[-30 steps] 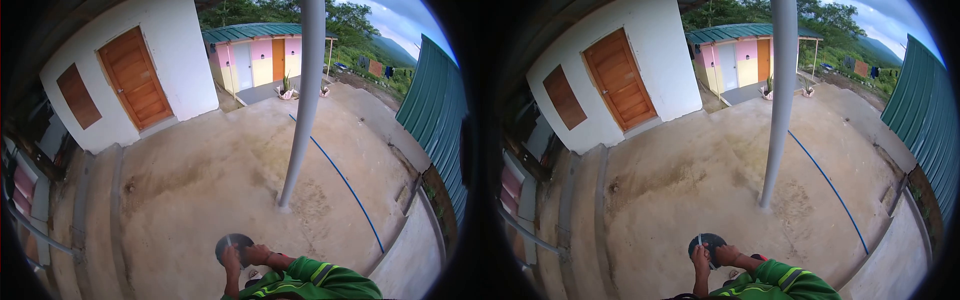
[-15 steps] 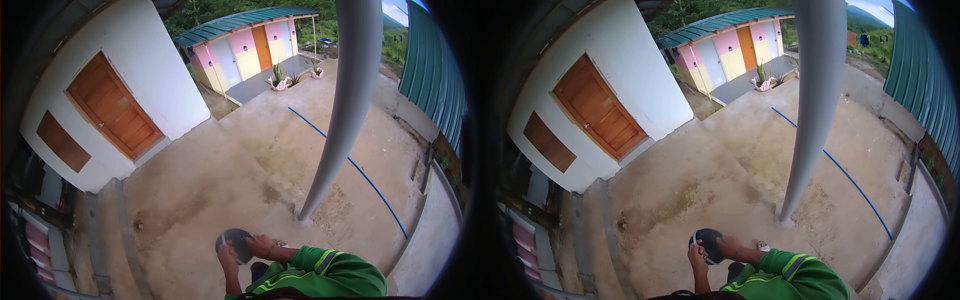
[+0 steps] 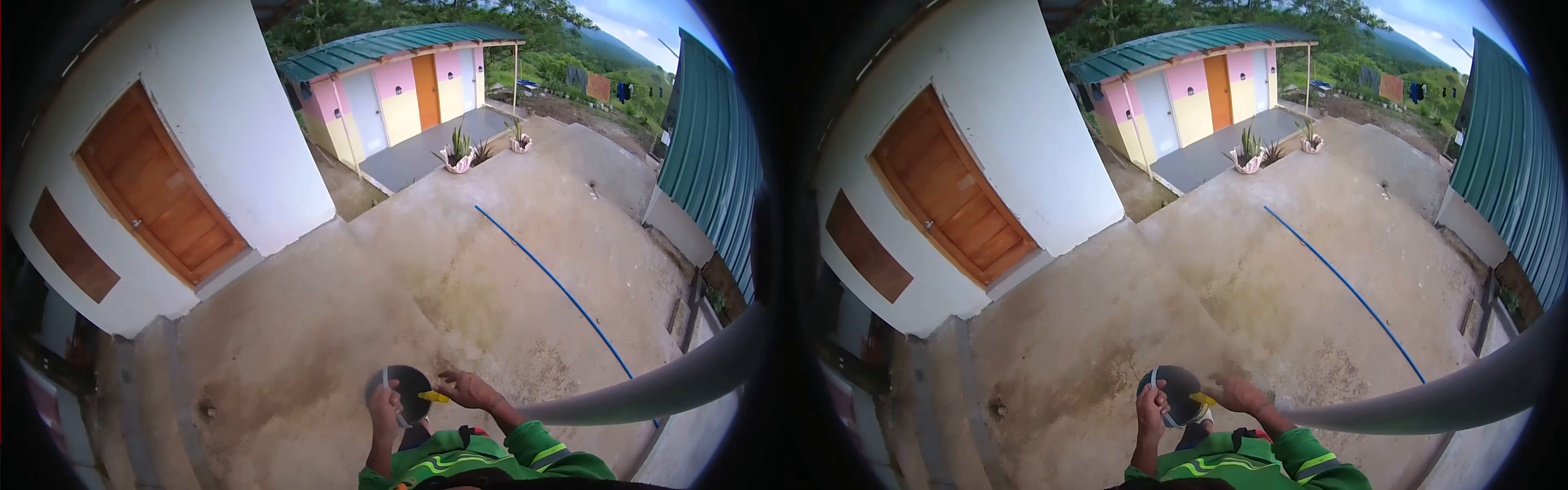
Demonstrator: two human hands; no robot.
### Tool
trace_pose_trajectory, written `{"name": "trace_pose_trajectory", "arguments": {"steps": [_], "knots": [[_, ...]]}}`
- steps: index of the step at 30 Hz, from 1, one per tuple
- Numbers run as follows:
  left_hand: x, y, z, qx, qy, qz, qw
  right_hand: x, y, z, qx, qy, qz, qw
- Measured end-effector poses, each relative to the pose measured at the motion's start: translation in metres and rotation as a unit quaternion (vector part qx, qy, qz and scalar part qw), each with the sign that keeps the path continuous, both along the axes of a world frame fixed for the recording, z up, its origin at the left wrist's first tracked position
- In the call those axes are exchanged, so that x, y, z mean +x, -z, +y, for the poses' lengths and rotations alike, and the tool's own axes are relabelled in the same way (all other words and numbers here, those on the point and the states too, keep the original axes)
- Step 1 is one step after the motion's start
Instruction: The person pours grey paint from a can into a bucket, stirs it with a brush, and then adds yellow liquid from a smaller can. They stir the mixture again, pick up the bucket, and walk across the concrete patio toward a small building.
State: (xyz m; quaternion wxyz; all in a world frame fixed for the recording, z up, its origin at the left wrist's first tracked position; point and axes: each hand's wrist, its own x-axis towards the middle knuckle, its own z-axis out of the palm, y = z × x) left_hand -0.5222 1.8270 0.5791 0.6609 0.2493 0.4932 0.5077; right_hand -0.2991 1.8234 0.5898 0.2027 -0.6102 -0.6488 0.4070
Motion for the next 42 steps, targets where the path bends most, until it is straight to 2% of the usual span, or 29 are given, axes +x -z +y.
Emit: {"name": "trace_pose_trajectory", "arguments": {"steps": [1, 3, 4, 6, 7, 8, 10, 13, 15, 17, 19, 21, 22, 24, 27, 32, 38, 42], "knots": [[-0.002, 0.005, 0.027, 0.012, 0.01, -0.003, 1.0, 0.016, 0.013, 0.017, 0.013, 0.052, -0.004, 0.999], [0.004, 0.002, 0.081, 0.001, 0.025, -0.007, 1.0, 0.057, 0.043, 0.03, 0.046, 0.159, -0.11, 0.98], [0.003, 0.001, 0.103, -0.005, 0.031, -0.003, 1.0, 0.082, 0.063, 0.028, 0.024, 0.203, -0.176, 0.963], [0.007, 0.001, 0.153, 0.0, 0.031, 0.002, 1.0, 0.137, 0.122, 0.009, -0.144, 0.278, -0.295, 0.903], [0.01, 0.001, 0.177, -0.005, 0.024, 0.007, 1.0, 0.169, 0.177, -0.015, -0.217, 0.294, -0.345, 0.865], [0.015, 0.002, 0.201, -0.011, 0.018, 0.011, 1.0, 0.186, 0.191, -0.029, -0.269, 0.327, -0.338, 0.841], [0.015, 0.014, 0.251, -0.01, 0.013, 0.02, 1.0, 0.207, 0.207, -0.051, -0.21, 0.45, -0.174, 0.851], [0.033, 0.011, 0.311, 0.001, -0.017, 0.022, 1.0, 0.213, 0.232, -0.067, -0.275, 0.533, -0.24, 0.763], [0.038, 0.017, 0.355, 0.006, -0.035, 0.036, 0.999, 0.217, 0.259, -0.091, -0.341, 0.516, -0.292, 0.729], [0.035, 0.022, 0.396, -0.005, -0.042, 0.032, 0.999, 0.219, 0.266, -0.079, -0.42, 0.471, -0.332, 0.701], [0.046, 0.016, 0.437, 0.002, -0.057, 0.033, 0.998, 0.228, 0.245, -0.087, -0.523, 0.382, -0.369, 0.666], [0.049, 0.01, 0.456, 0.006, -0.089, 0.037, 0.995, 0.232, 0.224, -0.108, -0.593, 0.384, -0.353, 0.613], [0.056, 0.01, 0.473, -0.002, -0.091, 0.036, 0.995, 0.243, 0.218, -0.095, -0.615, 0.393, -0.344, 0.591], [0.066, 0.009, 0.507, -0.014, -0.094, 0.037, 0.995, 0.253, 0.184, -0.078, -0.687, 0.356, -0.252, 0.582], [0.081, 0.021, 0.56, -0.006, -0.085, 0.031, 0.996, 0.269, 0.188, -0.077, -0.689, 0.327, -0.215, 0.609], [0.107, 0.034, 0.638, -0.005, -0.127, 0.031, 0.991, 0.31, 0.225, 0.026, -0.652, 0.361, -0.219, 0.629], [0.135, 0.098, 0.751, -0.013, -0.164, 0.015, 0.986, 0.357, 0.295, 0.202, -0.542, 0.455, -0.176, 0.684], [0.168, 0.164, 0.844, 0.01, -0.147, 0.019, 0.989, 0.378, 0.391, 0.352, -0.436, 0.519, -0.097, 0.729]]}}
